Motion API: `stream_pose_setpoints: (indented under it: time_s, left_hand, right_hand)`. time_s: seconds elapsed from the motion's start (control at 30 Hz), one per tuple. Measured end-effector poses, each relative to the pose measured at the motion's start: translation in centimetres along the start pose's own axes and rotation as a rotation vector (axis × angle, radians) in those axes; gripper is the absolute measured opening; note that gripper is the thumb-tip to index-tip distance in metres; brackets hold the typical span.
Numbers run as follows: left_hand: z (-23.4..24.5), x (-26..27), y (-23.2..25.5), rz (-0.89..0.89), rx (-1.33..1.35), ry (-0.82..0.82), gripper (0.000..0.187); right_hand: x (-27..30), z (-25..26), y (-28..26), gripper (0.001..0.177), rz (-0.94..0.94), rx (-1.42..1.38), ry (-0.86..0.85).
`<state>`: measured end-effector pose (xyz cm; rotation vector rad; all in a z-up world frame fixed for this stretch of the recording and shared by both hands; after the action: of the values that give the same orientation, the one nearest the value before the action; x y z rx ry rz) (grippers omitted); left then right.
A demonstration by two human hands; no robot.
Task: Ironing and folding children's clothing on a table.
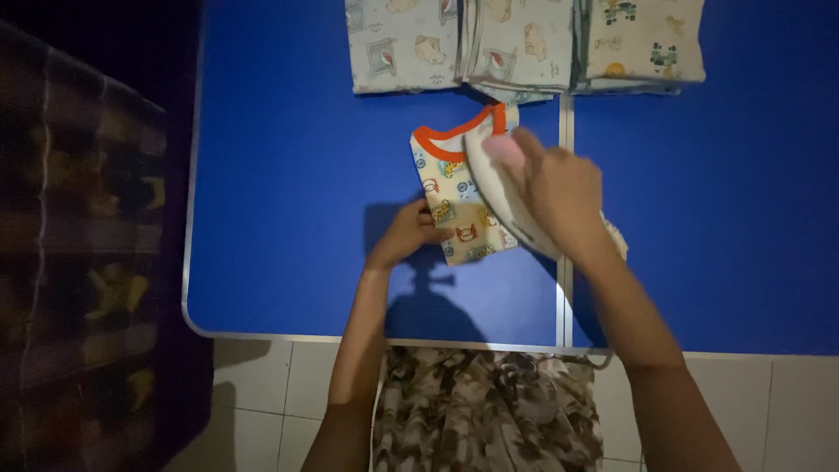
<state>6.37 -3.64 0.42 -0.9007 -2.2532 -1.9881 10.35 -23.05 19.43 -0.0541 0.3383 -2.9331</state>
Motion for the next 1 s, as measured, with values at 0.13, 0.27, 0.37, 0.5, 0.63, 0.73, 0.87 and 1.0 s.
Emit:
stream_pose_setpoints:
  time_s: [0.13,0.27,0.37,0.5,0.63,0.73,0.87,1.0]
  left_hand:
    - [0.1,-0.1,-0.3,-0.018,0.006,0.005,0.064]
    - [0.2,-0.8,-1.0,-0.014,0.033,0.013,0.065]
    - [0.7,-1.1,-2.3,0.025,0.031,0.021,0.063]
    - [0.2,-0.4,-1.4,-0.011,0.097,-0.028,0.061]
    - [0.1,0.1,-0.5,-0.086,-0.008,-0.005,0.065]
    - [-0.5,0.1,-1.1,0.005,0.031,-0.005,0.075]
    - [-1.0,0.6,-3.0,-0.03,-0.046,0.06,0.085]
    - [-1.5,3.2,-4.8,0.101,0.009,0.126,0.087]
  right_hand:
    - [-0.7,1.7,-0.1,0.051,0.142,0.096,0.246]
    - [-0.5,2.5,-1.6,0.047,0.075,-0.016,0.017]
    - [0.7,1.1,-3.4,0.047,0.102,-0.045,-0.149]
    - [2.3,2.8,-7.3,0.037,0.402,-0.058,0.24]
    - [0.2,0.4,-8.6,0.037,0.441,-0.014,0.257]
    - [-1.7,-0.1,-10.2,0.032,0.457,0.036,0.238]
    - [-5.6,-2.5,-10.2,0.036,0.297,0.034,0.113]
    - [-7.1,-2.3,-10.7,0.038,0.3,-0.016,0.209]
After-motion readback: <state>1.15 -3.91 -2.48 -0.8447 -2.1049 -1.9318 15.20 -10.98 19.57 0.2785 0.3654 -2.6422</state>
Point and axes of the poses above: each hand's wrist, its own x-axis away from the middle knuckle, its own z-axis out of the back of the hand, y = z × x, the point moved 8 cm from there along -x, towards the middle knuckle
